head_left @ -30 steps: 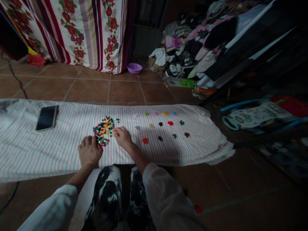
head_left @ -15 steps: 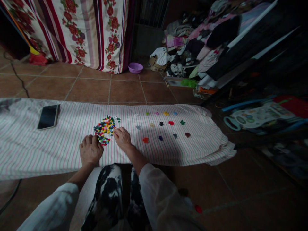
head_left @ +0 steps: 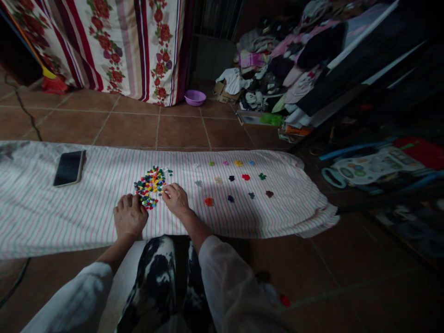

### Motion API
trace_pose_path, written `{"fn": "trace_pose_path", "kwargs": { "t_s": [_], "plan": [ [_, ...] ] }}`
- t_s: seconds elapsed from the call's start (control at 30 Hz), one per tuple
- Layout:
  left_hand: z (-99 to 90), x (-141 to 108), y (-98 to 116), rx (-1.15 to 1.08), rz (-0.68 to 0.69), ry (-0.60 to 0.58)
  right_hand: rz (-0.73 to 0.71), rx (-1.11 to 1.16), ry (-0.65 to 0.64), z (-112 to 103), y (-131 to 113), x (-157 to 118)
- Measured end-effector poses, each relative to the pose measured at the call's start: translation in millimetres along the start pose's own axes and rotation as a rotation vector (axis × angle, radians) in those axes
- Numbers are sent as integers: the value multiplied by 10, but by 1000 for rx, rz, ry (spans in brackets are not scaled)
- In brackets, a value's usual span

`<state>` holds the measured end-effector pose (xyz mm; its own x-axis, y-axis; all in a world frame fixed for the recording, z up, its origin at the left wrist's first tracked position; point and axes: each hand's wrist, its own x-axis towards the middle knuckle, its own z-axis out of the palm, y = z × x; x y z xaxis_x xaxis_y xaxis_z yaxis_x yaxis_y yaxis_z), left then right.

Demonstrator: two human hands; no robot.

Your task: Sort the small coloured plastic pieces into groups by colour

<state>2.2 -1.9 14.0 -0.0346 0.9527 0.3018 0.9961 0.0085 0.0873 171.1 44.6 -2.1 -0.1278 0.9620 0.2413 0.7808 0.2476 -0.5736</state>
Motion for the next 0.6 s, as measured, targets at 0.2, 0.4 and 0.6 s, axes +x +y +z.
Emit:
{"fn": "trace_pose_path", "kwargs": {
  "t_s": [0.2, 0.4, 0.6],
  "plan": [
    [29, -10, -27, 23, 2, 10, 32, 37, 85, 38, 27, -15],
    [28, -5, -11, 21, 0, 5, 50, 10, 72, 45, 13, -24],
    [-19, -14, 3, 19, -14, 4, 26, -7, 42, 8, -24, -40]
  ]
}}
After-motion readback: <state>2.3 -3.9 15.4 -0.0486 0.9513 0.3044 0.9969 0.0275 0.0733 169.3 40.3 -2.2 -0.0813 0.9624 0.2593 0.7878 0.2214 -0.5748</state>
